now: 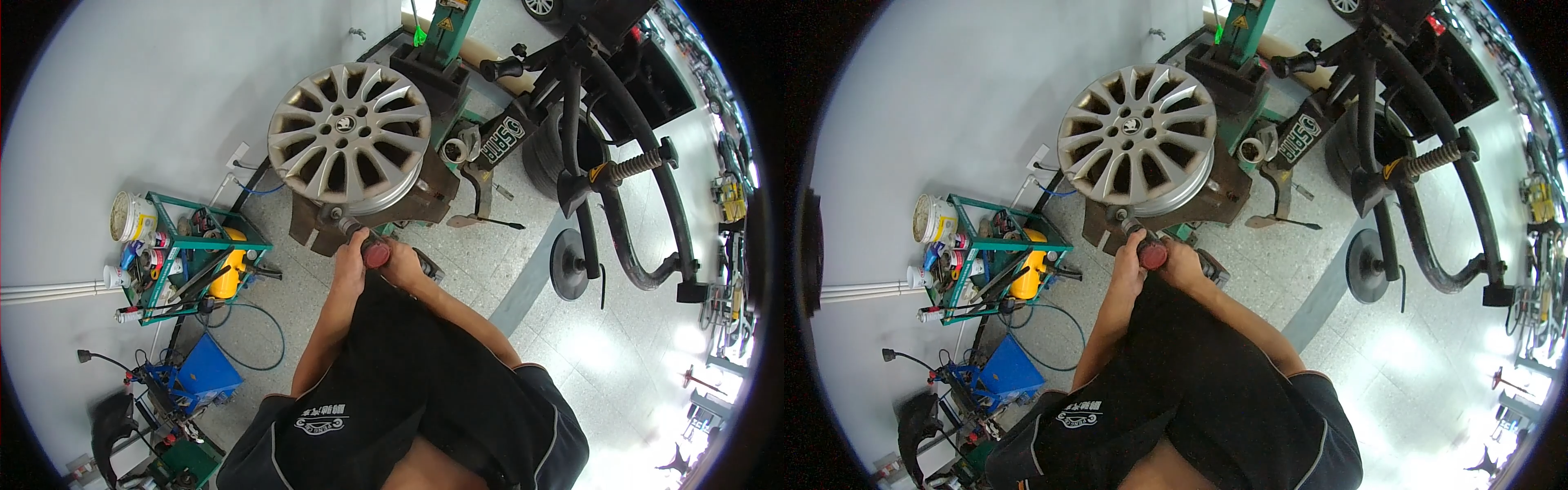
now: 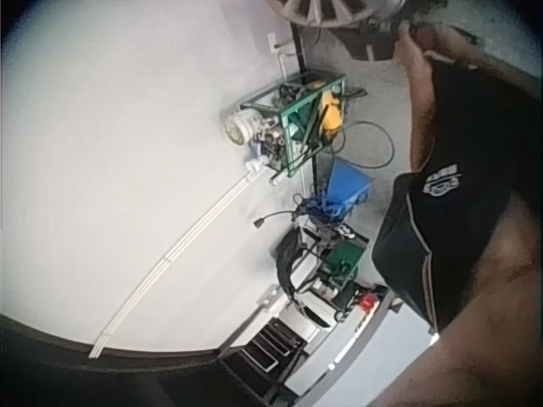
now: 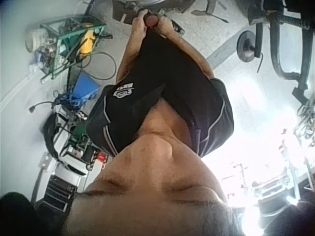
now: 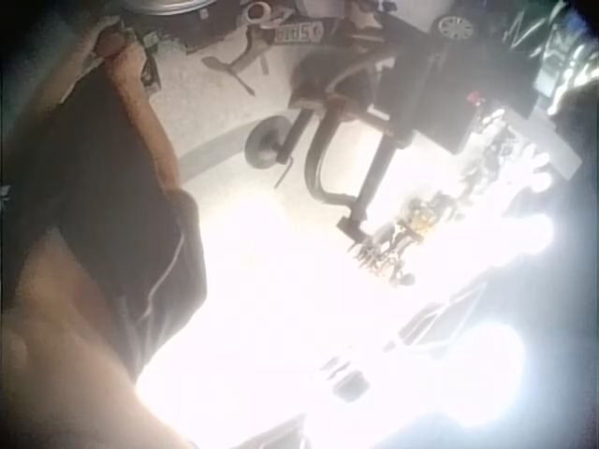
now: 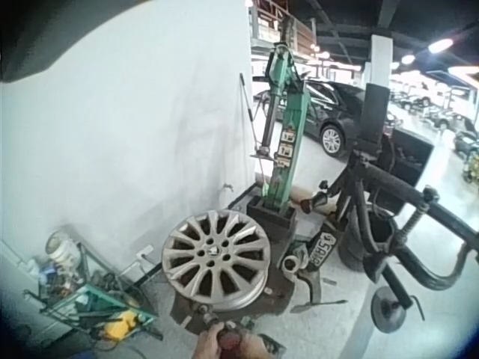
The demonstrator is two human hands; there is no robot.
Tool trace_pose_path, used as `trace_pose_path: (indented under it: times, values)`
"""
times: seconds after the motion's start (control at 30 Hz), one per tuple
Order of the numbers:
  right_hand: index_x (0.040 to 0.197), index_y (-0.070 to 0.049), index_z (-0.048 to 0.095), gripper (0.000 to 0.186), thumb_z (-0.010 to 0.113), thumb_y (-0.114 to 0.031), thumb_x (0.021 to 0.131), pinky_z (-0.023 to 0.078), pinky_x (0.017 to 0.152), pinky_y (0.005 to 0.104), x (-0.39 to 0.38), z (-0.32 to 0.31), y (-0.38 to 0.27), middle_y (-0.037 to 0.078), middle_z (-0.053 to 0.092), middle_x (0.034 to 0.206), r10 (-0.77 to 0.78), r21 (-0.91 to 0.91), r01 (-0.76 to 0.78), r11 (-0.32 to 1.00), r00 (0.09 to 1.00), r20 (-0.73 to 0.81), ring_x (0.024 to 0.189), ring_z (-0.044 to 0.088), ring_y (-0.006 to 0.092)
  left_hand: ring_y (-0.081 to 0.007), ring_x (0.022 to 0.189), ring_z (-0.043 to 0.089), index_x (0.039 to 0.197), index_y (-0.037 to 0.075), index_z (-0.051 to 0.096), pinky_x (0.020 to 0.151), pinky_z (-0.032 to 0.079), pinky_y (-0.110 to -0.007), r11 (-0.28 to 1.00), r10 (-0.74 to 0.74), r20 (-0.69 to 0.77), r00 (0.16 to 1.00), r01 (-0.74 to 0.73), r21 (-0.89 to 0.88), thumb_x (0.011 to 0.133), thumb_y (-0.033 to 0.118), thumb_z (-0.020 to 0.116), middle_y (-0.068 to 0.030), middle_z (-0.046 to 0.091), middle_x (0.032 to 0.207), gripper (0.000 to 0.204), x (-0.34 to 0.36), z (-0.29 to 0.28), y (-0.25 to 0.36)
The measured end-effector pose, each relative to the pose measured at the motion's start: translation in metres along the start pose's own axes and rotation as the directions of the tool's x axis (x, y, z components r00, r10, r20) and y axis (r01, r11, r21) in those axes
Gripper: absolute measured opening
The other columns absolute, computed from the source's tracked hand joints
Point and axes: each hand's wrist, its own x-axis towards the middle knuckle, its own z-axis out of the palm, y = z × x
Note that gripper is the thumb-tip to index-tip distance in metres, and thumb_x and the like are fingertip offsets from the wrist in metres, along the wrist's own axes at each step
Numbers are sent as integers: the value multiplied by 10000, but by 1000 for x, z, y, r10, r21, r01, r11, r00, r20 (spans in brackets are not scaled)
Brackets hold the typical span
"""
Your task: Using a power tool to service or adjust a wheel rim mounted on a tire changer.
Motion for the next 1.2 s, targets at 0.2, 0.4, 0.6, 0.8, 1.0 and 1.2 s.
trace_pose_path:
  times: [0.2, 0.4, 0.6, 0.8, 1.0, 1.2]
  values:
    - [1045, -35, 600, 380, 718, -178, 714, 520, 707, 453, 0, -4, 1, 213, 662, 882, 9, -8, -9, 1000, 1000, 12, 838, 637, 393, -161, 779, 614, 964, 11, 580, 724, 495, -298, 1000, 11, -17, 1000, -12, -6, 860, 281, 642, -56, 609, 882, 296, 0, 4, -3]
    - [1118, 25, 578, 506, 750, -189, 693, 523, 730, 441, -1, -10, -6, 232, 655, 932, 28, -13, -28, 1000, 999, 37, 865, 638, 387, -162, 783, 613, 982, 4, 576, 716, 492, -298, 1000, 1, -20, 1000, -1, 3, 857, 304, 645, -56, 609, 883, 331, 0, 4, -3]
    - [1136, 45, 566, 559, 771, -198, 676, 519, 756, 432, 1, -8, -2, 237, 652, 968, 28, 14, -29, 999, 999, 41, 903, 631, 388, -157, 756, 603, 984, 7, 571, 686, 485, -290, 1000, 5, -7, 1000, -5, 24, 863, 322, 632, -49, 605, 860, 343, 1, 3, -2]
    - [1120, 49, 568, 555, 776, -197, 668, 519, 750, 432, 0, -9, -6, 247, 651, 952, 29, -2, -29, 1000, 999, 29, 897, 630, 392, -153, 756, 603, 983, 14, 571, 676, 484, -286, 999, 5, -10, 1000, -5, 42, 858, 330, 635, -47, 605, 863, 345, -1, 2, -2]
    - [1021, 16, 594, 443, 770, -191, 670, 518, 711, 444, 0, -5, -3, 230, 657, 883, 2, 13, -2, 1000, 1000, -10, 849, 637, 390, -153, 748, 614, 978, 20, 572, 665, 491, -286, 999, 3, -19, 1000, -3, 35, 850, 336, 641, -48, 613, 859, 348, 0, 2, -3]
    - [1033, 7, 594, 435, 755, -194, 683, 521, 699, 445, 0, -3, 1, 223, 660, 882, -3, 13, 3, 1000, 1000, 10, 833, 638, 394, -156, 740, 619, 970, 24, 580, 661, 496, -286, 999, -17, -8, 1000, 17, 40, 848, 325, 643, -51, 620, 862, 332, 1, 0, -2]
